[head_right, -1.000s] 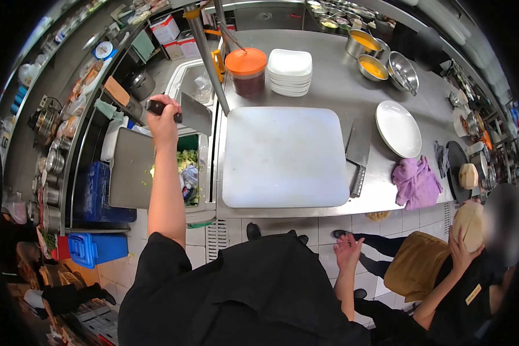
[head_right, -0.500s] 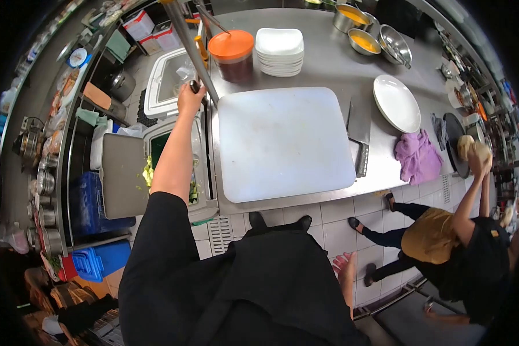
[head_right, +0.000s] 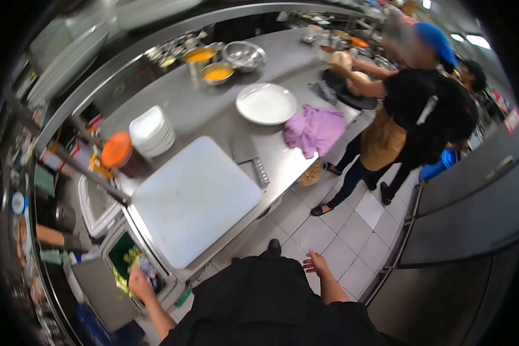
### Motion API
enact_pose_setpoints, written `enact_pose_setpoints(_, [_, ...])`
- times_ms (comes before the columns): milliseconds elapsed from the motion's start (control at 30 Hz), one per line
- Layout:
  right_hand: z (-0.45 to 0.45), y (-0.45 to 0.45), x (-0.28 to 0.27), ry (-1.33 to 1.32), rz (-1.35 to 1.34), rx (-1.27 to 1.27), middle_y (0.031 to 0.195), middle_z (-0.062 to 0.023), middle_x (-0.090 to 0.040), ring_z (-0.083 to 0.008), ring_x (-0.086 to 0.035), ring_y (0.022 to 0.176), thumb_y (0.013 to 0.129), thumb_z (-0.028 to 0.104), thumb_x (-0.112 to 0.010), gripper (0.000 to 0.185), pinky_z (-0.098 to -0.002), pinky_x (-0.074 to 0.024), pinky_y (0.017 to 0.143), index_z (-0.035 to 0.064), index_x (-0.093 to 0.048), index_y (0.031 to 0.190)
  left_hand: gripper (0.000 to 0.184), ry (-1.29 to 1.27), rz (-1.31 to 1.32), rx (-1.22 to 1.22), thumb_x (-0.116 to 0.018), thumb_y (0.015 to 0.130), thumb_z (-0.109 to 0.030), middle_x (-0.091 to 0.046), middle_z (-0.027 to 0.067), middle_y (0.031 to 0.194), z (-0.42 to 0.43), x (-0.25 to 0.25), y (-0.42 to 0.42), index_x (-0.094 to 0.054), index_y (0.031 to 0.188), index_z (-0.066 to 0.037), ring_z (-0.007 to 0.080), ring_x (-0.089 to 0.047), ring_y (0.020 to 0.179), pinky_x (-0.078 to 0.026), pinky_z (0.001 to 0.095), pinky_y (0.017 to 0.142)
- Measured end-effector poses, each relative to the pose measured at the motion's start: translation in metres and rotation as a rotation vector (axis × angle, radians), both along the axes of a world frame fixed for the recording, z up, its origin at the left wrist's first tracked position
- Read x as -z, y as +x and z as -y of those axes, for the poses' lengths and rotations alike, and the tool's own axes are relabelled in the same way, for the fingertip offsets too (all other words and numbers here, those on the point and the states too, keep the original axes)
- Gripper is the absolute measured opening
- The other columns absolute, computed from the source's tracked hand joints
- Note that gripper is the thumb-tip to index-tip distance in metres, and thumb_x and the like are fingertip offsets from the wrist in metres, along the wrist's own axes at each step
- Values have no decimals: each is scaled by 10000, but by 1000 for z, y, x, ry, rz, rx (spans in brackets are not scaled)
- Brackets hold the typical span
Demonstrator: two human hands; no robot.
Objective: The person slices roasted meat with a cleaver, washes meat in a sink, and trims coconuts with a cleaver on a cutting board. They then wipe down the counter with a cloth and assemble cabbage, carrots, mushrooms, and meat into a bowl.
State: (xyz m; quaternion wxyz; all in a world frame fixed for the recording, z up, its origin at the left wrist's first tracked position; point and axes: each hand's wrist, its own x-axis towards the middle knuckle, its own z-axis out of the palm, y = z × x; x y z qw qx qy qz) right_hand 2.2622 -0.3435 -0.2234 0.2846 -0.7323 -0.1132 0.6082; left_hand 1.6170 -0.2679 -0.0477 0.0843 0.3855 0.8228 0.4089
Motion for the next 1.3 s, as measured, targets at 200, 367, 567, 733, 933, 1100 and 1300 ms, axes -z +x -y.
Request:
enact_pose_setpoints(200, [-31, 2, -10, -6, 148, -197, 1035, -159, -688, -286, -711, 811, 932, 658, -527, 700, -438, -591, 654, 55, -536, 1286, 422, 204, 56, 156, -531, 1037, -288, -569, 69, 655, -53, -42, 23, -555, 742, 14, 151, -518, 581, -427, 323, 561])
enact_pose_setpoints(367, [-18, 9, -18, 71, 145, -154, 1032, -159, -691, -271, -709, 790, 941, 630, -530, 677, -420, -594, 626, 45, -539, 1282, 310, 249, 331, 493, -558, 1024, -225, -604, 44, 728, -127, -51, 123, -597, 806, -7, 105, -583, 648, -476, 258, 626])
enact_pose_setpoints(567, [62, 64, 81, -121, 184, -80, 1049, -213, -694, -326, -707, 806, 963, 625, -483, 677, -473, -599, 635, 24, -561, 1264, 173, 183, 420, 975, -623, 951, -136, -667, 73, 773, -173, -51, 295, -671, 900, 21, 128, -622, 690, -505, 279, 653])
enact_pose_setpoints(733, [109, 90, 31, -148, 282, 52, 908, -173, -696, -283, -692, 766, 948, 614, -517, 613, -425, -583, 628, 25, -651, 1054, 173, 37, 171, 1302, -658, 925, -177, -686, 97, 820, -179, -79, 433, -696, 935, -8, 175, -652, 735, -517, 303, 693])
enact_pose_setpoints(933, [177, 196, 228, -47, 493, -137, 1026, -201, -721, -302, -704, 883, 948, 579, -523, 626, -418, -547, 831, 7, -699, 1129, 287, -115, 2, 1612, -650, 929, -326, -692, 113, 942, -191, -69, 558, -710, 984, -51, 279, -660, 819, -525, 371, 723])
enact_pose_setpoints(1100, [116, 282, 92, 70, 183, -101, 990, -200, -693, -352, -703, 827, 940, 294, -552, 349, -521, -575, 722, 20, -605, 1149, 283, -107, -53, 1660, -645, 923, -324, -681, 123, 946, -221, -60, 636, -705, 969, -51, 291, -652, 877, -515, 384, 779])
enact_pose_setpoints(1300, [37, 371, 45, -111, 65, 274, 960, -170, -695, -322, -702, 778, 935, 220, -545, 262, -527, -576, 653, 28, -551, 1111, 273, 25, -136, 1631, -665, 889, -324, -668, 135, 961, -311, -65, 716, -698, 964, -64, 330, -635, 937, -499, 423, 807])
